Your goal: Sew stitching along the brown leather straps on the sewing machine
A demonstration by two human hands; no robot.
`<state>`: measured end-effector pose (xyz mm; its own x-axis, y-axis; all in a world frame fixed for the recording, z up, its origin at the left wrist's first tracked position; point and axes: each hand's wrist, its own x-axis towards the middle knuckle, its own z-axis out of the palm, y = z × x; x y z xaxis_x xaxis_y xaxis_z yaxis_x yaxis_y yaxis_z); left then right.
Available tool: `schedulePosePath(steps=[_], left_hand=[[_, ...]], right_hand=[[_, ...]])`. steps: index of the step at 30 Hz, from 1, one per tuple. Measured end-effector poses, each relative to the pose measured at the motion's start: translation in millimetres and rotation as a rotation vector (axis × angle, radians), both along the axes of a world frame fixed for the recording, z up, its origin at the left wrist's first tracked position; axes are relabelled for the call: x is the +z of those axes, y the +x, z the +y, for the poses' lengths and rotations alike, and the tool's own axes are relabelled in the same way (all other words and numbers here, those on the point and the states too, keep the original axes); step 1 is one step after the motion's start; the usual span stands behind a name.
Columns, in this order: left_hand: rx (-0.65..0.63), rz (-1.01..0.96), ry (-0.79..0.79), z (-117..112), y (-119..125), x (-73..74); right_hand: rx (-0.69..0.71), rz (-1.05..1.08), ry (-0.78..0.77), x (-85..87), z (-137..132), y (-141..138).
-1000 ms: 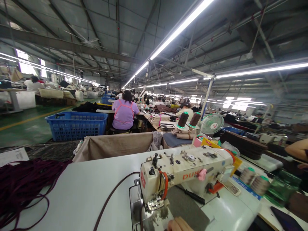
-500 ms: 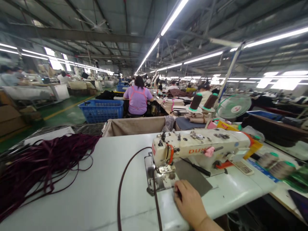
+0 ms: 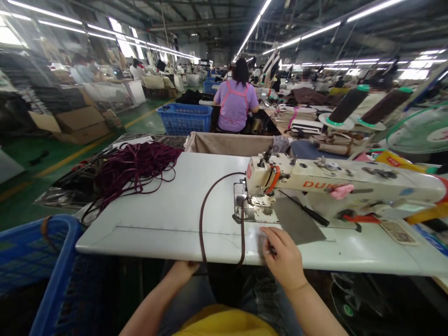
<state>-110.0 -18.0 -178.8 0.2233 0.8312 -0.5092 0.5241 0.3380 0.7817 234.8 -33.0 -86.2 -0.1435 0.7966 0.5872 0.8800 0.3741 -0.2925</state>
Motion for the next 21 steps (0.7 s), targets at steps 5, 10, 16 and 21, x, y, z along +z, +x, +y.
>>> schedulePosePath(steps=[5, 10, 16, 21], left_hand=[[-0.364, 0.055, -0.008, -14.1, -27.9, 33.3], [-0.646, -0.054, -0.142, -4.6, -23.2, 126.1], [-0.275, -0.281, 0.172, 30.9, 29.9, 153.2], [-0.06, -0.258, 0.249, 54.9, 77.7, 132.2]], right_hand=[[0.394, -0.191, -0.201, 6.2, -40.5, -23.1], [0.413, -0.168, -0.144, 4.3, -64.3, 8.9], [0.189, 0.105, -0.326, 1.7, -67.3, 35.9], [-0.006, 0.476, -0.881, -24.8, -63.9, -0.2]])
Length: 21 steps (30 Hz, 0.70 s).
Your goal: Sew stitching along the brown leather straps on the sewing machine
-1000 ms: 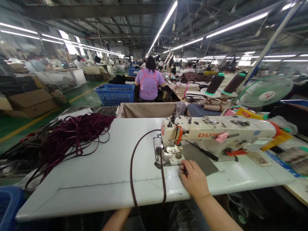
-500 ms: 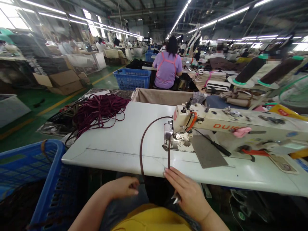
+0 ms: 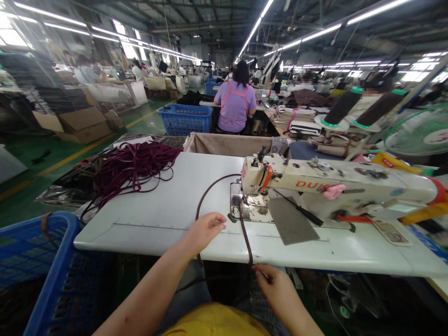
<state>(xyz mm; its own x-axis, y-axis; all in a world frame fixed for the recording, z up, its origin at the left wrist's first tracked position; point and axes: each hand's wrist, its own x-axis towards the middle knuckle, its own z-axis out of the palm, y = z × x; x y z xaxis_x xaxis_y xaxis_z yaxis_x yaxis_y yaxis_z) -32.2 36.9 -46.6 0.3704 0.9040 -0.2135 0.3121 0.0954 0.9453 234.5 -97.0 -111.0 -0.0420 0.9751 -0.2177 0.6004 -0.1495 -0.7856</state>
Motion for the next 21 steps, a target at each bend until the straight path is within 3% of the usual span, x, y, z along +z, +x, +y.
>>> schedulePosePath(steps=[2, 4, 7, 13, 17, 21], left_hand=[[0.011, 0.006, -0.017, 1.8, 16.0, -5.3], [0.025, 0.042, 0.01, 0.2, 29.4, -10.1], [0.043, 0.146, 0.111, -3.8, 45.1, -15.9], [0.011, 0.523, 0.379, 8.9, 69.6, -10.1], [0.024, 0.735, 0.457, 39.3, 85.3, -2.2], [0.053, 0.753, 0.494, 72.4, 97.0, -3.5]], right_hand=[[-0.031, 0.21, -0.226, -13.6, -0.7, -18.6], [-0.097, 0.419, -0.258, -20.8, -1.6, -32.5], [-0.083, 0.565, -0.237, -13.6, -0.3, -41.6], [0.012, 0.554, -0.202, 14.2, 13.8, -48.1], [0.051, 0.563, -0.243, 15.8, 16.4, -47.7], [0.021, 0.542, -0.258, 15.8, 11.5, -28.2]])
